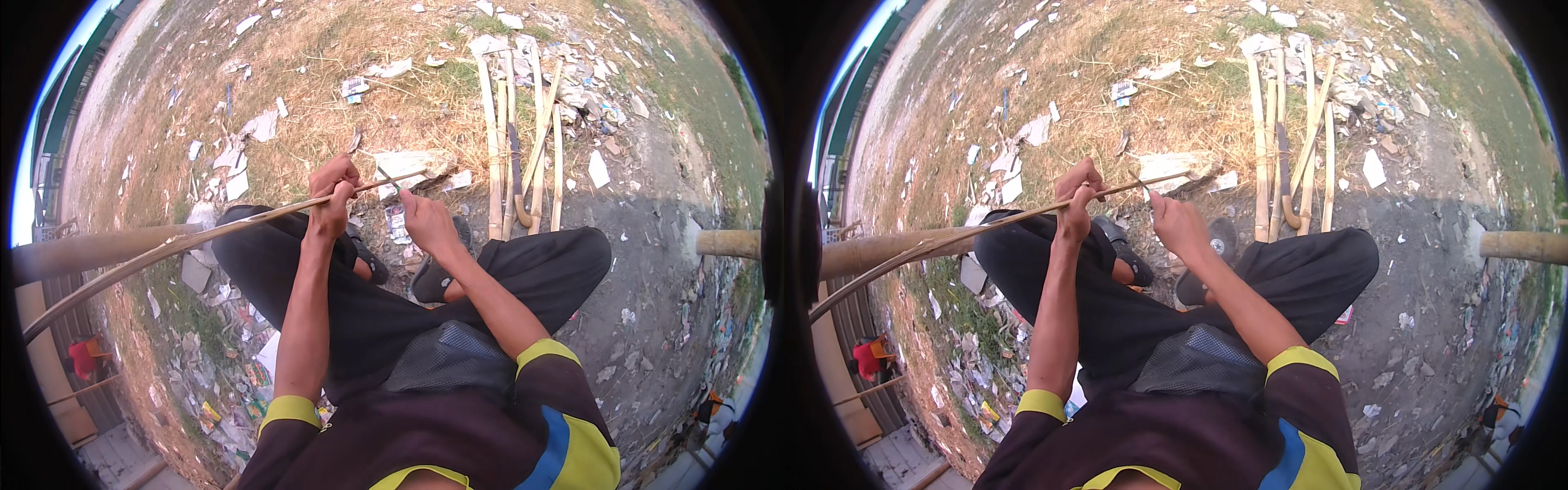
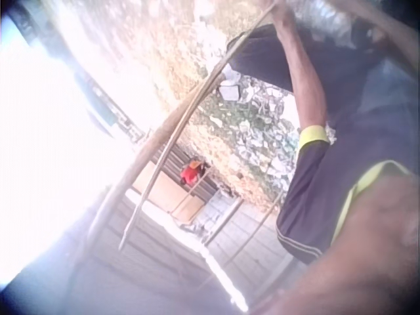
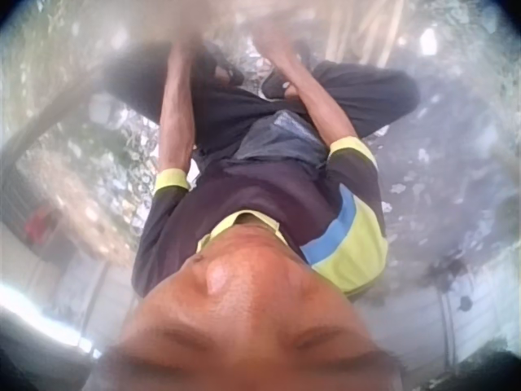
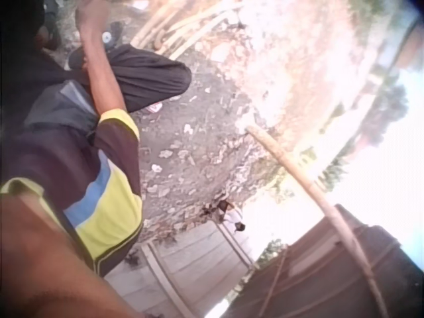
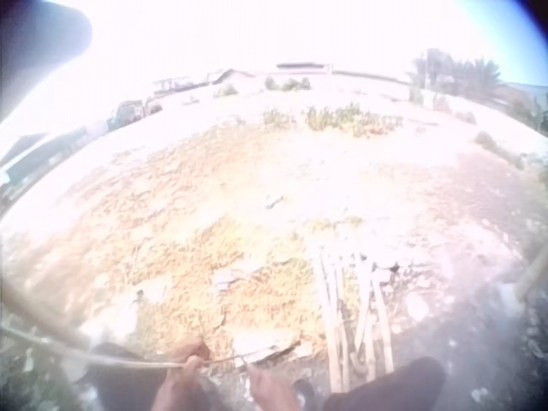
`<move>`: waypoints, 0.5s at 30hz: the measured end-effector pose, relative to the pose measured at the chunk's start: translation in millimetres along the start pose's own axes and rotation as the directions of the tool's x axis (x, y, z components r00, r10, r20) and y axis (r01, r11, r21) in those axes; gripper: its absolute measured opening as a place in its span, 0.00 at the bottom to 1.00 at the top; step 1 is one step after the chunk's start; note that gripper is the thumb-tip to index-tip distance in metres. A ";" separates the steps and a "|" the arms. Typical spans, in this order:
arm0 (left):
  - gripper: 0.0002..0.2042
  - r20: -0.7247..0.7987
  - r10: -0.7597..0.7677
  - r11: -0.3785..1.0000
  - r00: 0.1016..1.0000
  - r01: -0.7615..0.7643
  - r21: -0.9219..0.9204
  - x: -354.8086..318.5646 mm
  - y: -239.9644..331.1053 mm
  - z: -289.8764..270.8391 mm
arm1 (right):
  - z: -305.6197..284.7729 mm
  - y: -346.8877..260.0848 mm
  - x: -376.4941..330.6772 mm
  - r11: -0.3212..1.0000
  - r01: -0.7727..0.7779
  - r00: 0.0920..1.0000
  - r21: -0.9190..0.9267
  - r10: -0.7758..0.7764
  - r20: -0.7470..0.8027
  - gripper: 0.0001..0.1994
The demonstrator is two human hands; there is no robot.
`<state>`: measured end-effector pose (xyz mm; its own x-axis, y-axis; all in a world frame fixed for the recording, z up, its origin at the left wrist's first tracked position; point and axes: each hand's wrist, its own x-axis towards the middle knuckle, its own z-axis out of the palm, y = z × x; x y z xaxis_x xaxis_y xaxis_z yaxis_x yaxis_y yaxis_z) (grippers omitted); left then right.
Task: The person sits on the ground and uses a small knife to peel the outer layer off a long bamboo pole. They hold the pole with their left hand and scrape along its length with the knife in their right hand, removing strips of bark.
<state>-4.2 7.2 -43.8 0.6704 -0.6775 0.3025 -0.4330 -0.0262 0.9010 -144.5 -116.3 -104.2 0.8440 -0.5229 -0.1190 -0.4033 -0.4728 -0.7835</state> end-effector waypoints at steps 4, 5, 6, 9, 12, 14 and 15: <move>0.07 0.009 0.027 0.999 1.000 -0.027 -0.021 -3.6 2.6 3.2 | 17.9 26.3 4.3 0.975 -0.119 0.992 -0.187 0.123 0.008 0.30; 0.07 0.089 0.057 0.994 0.994 -0.065 0.089 -3.0 0.6 1.3 | 22.3 53.9 5.7 0.959 -0.179 0.983 -0.219 0.185 0.010 0.31; 0.07 0.110 0.102 0.981 0.989 -0.118 0.152 0.0 14.9 9.3 | 24.5 74.6 10.3 0.937 -0.247 0.967 -0.248 0.255 -0.002 0.31; 0.06 0.072 0.043 0.993 0.996 -0.051 0.111 1.9 10.0 15.4 | 24.5 80.4 10.8 0.927 -0.309 0.948 -0.211 0.318 0.005 0.32; 0.04 0.004 0.037 0.999 0.999 -0.037 -0.018 3.4 4.8 12.3 | 8.9 41.5 12.5 0.973 -0.215 0.964 -0.086 0.197 -0.178 0.31; 0.05 -0.042 0.002 0.998 0.999 -0.005 -0.069 2.4 -2.1 7.4 | 5.7 19.6 7.9 0.998 -0.047 0.990 -0.030 0.042 -0.133 0.31; 0.05 -0.047 -0.014 0.997 0.999 0.011 -0.072 1.1 -4.7 2.5 | -0.7 0.2 0.8 1.000 -0.007 0.997 0.016 0.008 -0.078 0.31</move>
<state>-3.0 4.7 -48.4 0.7041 -0.6417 0.3042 -0.3813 0.0197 0.9242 -144.1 -117.3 -104.0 0.8106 -0.5804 -0.0775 -0.4034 -0.4576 -0.7924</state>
